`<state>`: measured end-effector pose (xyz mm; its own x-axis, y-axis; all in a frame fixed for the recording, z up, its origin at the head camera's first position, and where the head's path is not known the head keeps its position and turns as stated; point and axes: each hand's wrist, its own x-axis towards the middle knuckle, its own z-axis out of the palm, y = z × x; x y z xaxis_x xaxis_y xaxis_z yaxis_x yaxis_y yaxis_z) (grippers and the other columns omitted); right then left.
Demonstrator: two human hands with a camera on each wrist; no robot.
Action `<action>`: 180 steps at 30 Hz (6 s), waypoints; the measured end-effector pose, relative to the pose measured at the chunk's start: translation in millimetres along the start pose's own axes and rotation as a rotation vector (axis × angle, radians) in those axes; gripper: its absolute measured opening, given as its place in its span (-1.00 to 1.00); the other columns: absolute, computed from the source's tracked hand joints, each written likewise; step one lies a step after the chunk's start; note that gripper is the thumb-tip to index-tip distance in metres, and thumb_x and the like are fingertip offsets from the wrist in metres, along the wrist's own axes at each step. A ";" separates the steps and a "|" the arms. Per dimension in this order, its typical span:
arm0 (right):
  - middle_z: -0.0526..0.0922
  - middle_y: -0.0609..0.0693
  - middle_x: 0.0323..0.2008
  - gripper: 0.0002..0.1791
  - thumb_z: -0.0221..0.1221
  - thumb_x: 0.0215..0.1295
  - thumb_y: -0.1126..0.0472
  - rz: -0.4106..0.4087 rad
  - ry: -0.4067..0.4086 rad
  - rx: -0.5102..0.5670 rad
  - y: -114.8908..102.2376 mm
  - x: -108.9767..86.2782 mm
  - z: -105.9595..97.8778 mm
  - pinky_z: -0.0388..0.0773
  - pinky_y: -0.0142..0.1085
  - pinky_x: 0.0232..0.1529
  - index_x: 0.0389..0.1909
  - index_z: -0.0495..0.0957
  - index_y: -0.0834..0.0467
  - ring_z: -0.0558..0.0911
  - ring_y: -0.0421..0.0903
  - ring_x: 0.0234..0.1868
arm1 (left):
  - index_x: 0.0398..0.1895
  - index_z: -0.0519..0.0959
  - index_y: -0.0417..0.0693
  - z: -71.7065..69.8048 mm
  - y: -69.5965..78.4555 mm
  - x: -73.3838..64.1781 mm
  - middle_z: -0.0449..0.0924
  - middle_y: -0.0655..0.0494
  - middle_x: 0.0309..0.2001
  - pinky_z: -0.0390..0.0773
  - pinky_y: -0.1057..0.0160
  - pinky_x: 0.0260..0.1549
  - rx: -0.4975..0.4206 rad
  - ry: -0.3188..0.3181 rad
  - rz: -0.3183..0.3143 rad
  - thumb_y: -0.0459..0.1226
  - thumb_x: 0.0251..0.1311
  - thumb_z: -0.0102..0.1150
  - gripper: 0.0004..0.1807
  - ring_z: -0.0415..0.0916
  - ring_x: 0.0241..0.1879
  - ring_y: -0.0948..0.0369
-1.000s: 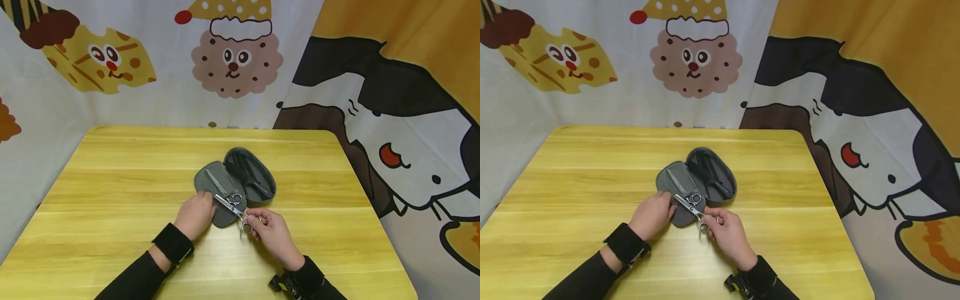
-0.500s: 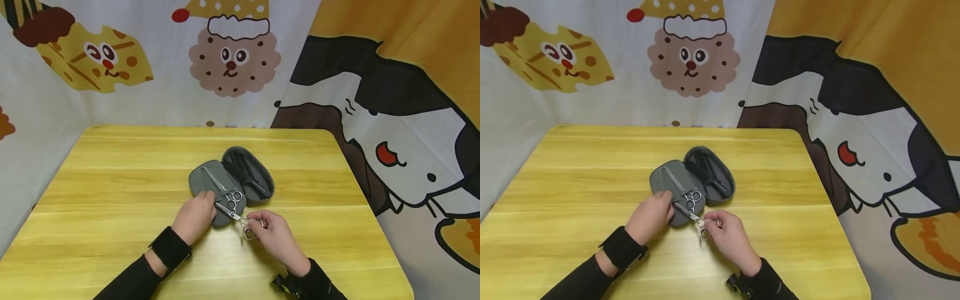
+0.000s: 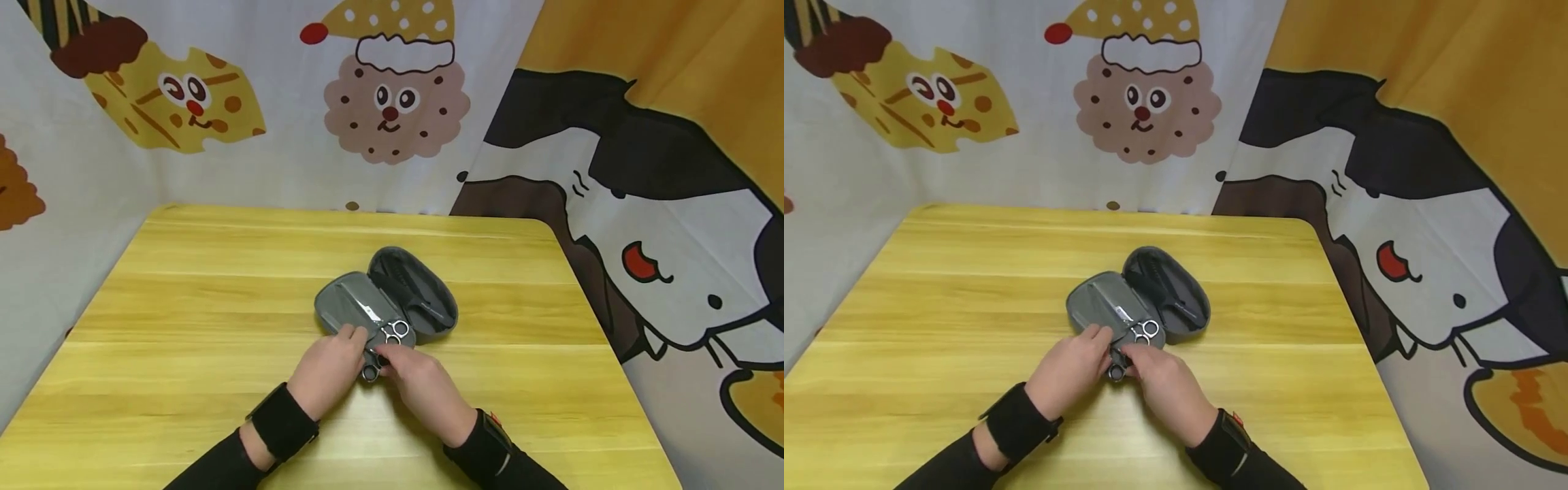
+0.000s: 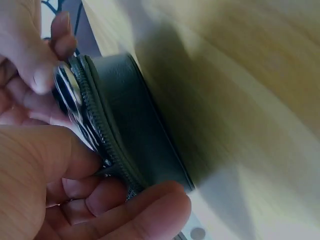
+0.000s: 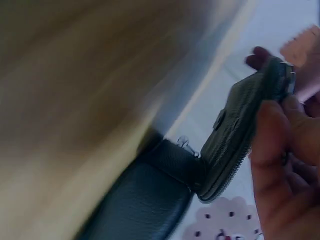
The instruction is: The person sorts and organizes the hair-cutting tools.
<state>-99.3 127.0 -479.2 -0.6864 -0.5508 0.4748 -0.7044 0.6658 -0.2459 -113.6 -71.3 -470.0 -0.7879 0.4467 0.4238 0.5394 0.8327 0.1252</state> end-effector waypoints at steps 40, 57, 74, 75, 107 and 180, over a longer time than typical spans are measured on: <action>0.73 0.18 0.23 -0.34 0.38 0.43 -0.08 0.327 -0.275 0.096 25.7 10.5 -15.8 0.63 0.05 0.31 0.37 0.56 0.25 0.71 0.15 0.23 | 0.61 0.03 -0.31 -21.4 -8.8 12.2 0.49 -0.13 0.22 0.67 0.35 -0.17 -1.615 0.078 -0.904 -0.30 0.55 0.17 -0.25 0.54 -0.21 0.24; 0.80 0.19 -0.09 -0.42 0.28 0.52 0.06 0.177 -0.199 -0.136 31.2 1.1 11.5 0.75 -0.02 -0.01 0.35 0.48 0.38 0.78 0.10 -0.05 | 0.38 0.32 -0.61 -5.4 15.7 -44.3 0.65 -0.24 0.20 0.77 0.14 0.07 -1.733 -0.517 -0.704 -0.08 0.64 0.08 -0.33 0.74 -0.01 0.15; 0.63 -0.01 0.34 -0.53 0.07 0.69 -0.02 0.133 -0.560 0.295 7.3 0.9 -26.5 0.61 -0.17 0.32 0.47 0.46 0.06 0.61 -0.12 0.33 | 0.58 0.42 0.05 -11.2 15.2 -9.0 0.30 -0.01 0.64 0.33 -0.34 0.50 -1.037 -0.113 -0.376 -0.04 0.62 0.11 -0.44 0.21 0.64 -0.12; 0.55 0.00 0.45 -0.47 0.09 0.68 -0.02 0.150 -0.575 0.310 10.0 -2.2 -31.8 0.58 -0.15 0.39 0.53 0.42 0.05 0.56 -0.10 0.43 | 0.52 0.48 0.03 -6.7 14.4 -8.4 0.31 -0.02 0.63 0.31 -0.35 0.51 -1.009 -0.140 -0.379 0.00 0.62 0.11 -0.47 0.21 0.64 -0.13; 0.73 0.10 0.12 -0.40 0.22 0.56 -0.17 0.581 -0.470 0.473 82.7 85.4 -6.4 0.68 -0.11 0.10 0.40 0.54 0.12 0.72 -0.04 0.06 | 0.71 -0.14 0.43 57.2 -60.4 5.4 0.69 -0.30 0.18 0.75 0.10 0.02 -1.531 -0.259 -0.714 -0.09 0.46 0.34 0.00 0.79 0.01 -0.02; 0.50 -0.04 -0.63 -0.59 0.11 0.41 0.10 0.868 -0.586 0.677 113.3 97.0 17.3 0.46 -0.33 -0.56 -0.68 0.42 0.11 0.47 -0.12 -0.63 | 0.47 0.45 -0.05 56.1 -59.1 8.9 0.57 -0.16 0.33 0.72 0.26 0.00 -1.483 0.032 -0.910 -0.32 0.35 0.34 -0.38 0.68 0.06 0.18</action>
<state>-248.8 140.3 -475.6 -0.8257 -0.3163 -0.4670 0.1895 0.6243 -0.7579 -169.1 -98.2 -523.9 -0.9731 0.0237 -0.2293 -0.2294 -0.1964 0.9533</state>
